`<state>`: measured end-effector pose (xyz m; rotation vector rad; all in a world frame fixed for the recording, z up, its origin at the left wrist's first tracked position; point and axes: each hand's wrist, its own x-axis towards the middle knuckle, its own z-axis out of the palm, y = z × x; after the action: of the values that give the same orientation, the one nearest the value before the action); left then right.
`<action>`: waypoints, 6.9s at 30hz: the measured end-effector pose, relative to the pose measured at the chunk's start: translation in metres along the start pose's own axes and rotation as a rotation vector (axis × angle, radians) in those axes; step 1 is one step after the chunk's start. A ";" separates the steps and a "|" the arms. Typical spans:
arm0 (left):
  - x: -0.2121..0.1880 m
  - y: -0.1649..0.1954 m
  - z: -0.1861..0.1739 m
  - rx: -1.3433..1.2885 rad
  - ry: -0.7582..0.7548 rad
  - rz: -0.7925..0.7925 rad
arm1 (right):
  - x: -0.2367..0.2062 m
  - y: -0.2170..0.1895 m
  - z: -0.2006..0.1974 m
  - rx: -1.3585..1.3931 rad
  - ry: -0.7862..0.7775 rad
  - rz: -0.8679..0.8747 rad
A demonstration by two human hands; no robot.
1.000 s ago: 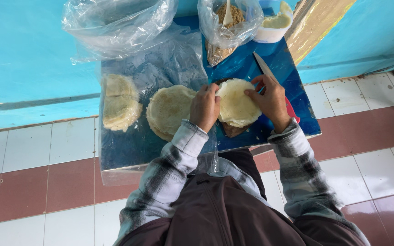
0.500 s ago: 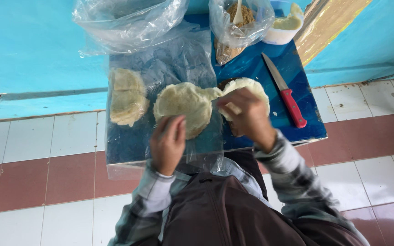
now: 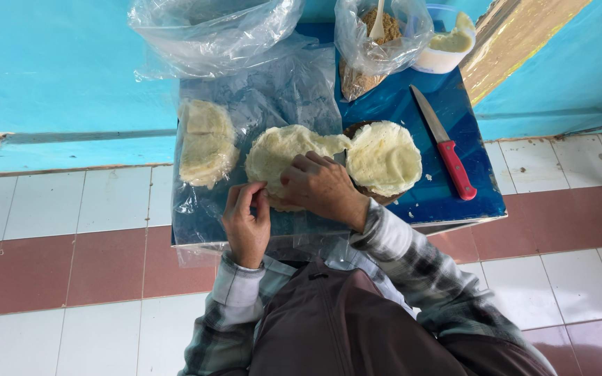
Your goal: The person sits at a low table and cuts round white flatbread discs into halves with a knife, then peels and separates the layers of the cut pieces by hand and stacks them on the plastic-covered table.
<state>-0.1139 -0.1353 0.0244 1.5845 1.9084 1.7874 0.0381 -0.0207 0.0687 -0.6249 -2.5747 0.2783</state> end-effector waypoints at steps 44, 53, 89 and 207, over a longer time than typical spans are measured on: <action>-0.005 -0.006 0.013 0.590 0.026 0.392 | 0.053 0.051 0.009 0.502 -0.298 0.132; -0.004 -0.008 0.010 0.479 -0.122 0.426 | 0.063 0.081 0.018 0.644 -0.216 0.211; -0.009 -0.002 0.007 0.484 -0.172 0.340 | 0.106 0.172 -0.019 0.075 0.291 0.115; 0.032 0.002 0.024 0.377 -0.255 0.340 | 0.080 0.119 -0.038 0.567 0.121 0.161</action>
<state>-0.1119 -0.0973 0.0367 2.2553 2.0308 1.2765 0.0390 0.1248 0.0984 -0.6045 -2.1795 0.9499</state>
